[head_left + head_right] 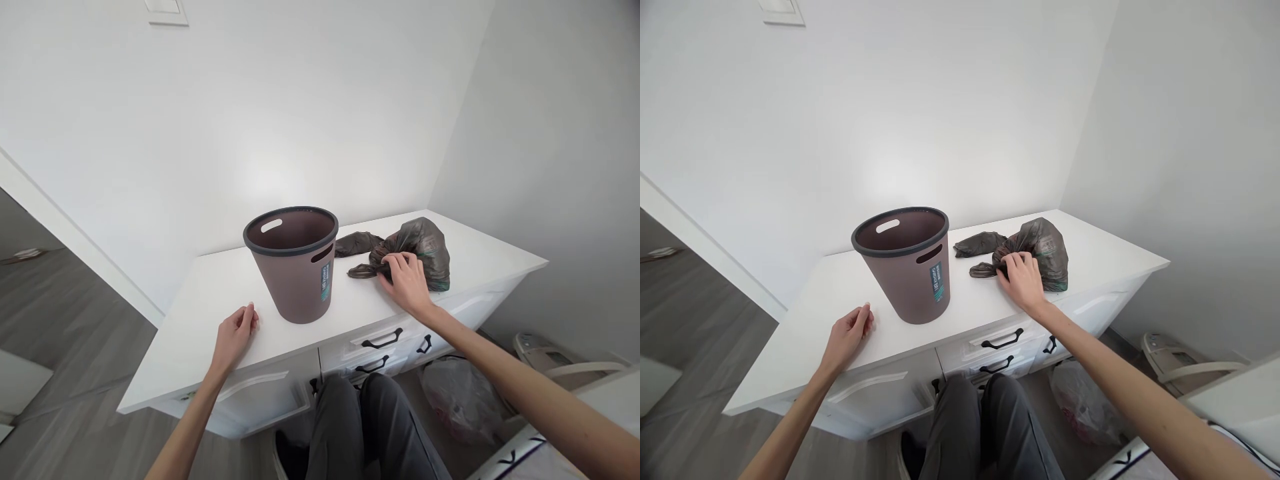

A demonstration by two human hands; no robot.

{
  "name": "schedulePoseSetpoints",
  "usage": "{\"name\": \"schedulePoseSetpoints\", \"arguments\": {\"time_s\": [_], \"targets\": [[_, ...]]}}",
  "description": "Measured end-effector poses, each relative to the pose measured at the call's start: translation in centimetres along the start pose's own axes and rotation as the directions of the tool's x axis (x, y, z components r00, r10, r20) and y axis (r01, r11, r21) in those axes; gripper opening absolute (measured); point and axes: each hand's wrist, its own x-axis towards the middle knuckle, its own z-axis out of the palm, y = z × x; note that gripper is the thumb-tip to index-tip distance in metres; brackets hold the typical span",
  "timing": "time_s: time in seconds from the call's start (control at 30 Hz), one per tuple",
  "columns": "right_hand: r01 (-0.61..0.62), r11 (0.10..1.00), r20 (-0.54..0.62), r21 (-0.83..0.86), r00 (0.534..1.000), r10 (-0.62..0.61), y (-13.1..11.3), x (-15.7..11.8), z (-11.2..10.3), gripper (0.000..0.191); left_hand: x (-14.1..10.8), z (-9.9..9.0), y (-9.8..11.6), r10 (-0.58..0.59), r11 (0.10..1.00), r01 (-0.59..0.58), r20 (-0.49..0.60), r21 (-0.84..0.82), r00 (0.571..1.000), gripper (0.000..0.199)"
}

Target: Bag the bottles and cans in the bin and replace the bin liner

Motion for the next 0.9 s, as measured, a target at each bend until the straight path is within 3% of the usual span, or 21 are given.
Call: {"name": "schedulePoseSetpoints", "arguments": {"time_s": [0.17,0.33,0.47,0.7,0.9], "targets": [[0.037,0.999,-0.024,0.031,0.999,-0.036,-4.5,-3.6,-1.2,0.041,-0.3,-0.1,0.7,0.008,1.0,-0.008,-0.009,-0.003,1.0,0.054],[0.191,0.953,0.032,0.233,0.978,-0.204,-6.9,-5.4,1.7,0.045,-0.5,-0.1,1.3,0.014,1.0,-0.014,-0.005,-0.018,1.0,0.052],[0.198,0.932,0.048,0.303,0.974,-0.222,-7.7,-3.0,5.2,0.047,-0.5,-0.1,1.5,0.008,1.0,-0.008,-0.003,-0.022,1.0,0.051],[0.182,0.965,0.151,0.19,0.966,-0.212,-9.7,2.7,8.3,0.046,-0.4,0.0,0.6,-0.015,0.999,0.014,-0.012,-0.037,1.0,0.054],[0.048,0.985,0.159,0.165,0.984,-0.075,-7.8,5.3,12.2,0.038,-0.2,0.3,-0.7,-0.02,0.997,0.02,-0.001,-0.071,1.0,0.054]]}}
